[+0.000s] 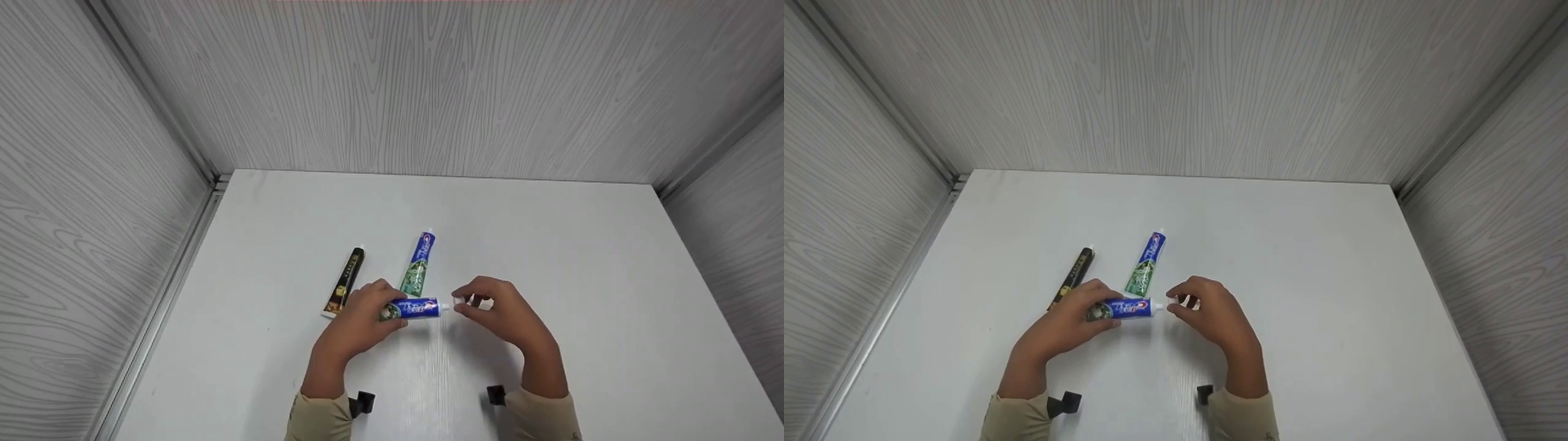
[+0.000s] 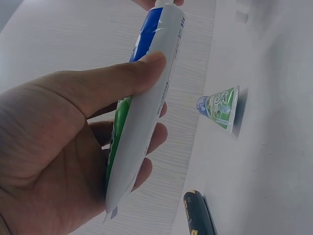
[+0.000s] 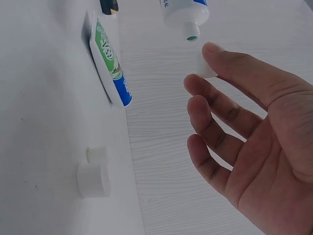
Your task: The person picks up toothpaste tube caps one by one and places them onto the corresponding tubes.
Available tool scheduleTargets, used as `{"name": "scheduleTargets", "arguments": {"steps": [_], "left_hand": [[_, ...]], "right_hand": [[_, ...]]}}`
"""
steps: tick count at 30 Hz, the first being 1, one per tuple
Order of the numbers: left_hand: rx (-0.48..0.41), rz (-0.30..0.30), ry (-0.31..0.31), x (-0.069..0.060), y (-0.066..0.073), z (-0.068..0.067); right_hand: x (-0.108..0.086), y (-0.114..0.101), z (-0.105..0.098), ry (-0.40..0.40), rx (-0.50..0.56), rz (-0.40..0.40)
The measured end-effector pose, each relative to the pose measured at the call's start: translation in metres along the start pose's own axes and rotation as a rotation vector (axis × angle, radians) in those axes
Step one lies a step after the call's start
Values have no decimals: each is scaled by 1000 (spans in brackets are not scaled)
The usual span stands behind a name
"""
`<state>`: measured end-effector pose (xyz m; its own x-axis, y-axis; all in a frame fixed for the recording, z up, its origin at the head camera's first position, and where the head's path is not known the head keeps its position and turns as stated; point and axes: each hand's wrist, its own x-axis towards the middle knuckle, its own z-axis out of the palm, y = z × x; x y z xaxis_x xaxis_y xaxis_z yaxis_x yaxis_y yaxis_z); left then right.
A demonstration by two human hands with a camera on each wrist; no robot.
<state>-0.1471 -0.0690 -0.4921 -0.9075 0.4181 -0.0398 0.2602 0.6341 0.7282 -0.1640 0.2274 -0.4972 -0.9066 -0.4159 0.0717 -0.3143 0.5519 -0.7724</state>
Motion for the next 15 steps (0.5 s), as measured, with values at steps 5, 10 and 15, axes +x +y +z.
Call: {"name": "scheduleTargets", "arguments": {"steps": [5, 10, 15], "left_hand": [[-20, 11, 20, 5, -1, -3], [-17, 16, 12, 11, 0, 1], [-27, 32, 3, 14, 3, 2]], "right_hand": [[3, 1, -1, -14, 20, -11], [0, 2, -3, -22, 16, -24], [-3, 4, -6, -4, 5, -25]]}}
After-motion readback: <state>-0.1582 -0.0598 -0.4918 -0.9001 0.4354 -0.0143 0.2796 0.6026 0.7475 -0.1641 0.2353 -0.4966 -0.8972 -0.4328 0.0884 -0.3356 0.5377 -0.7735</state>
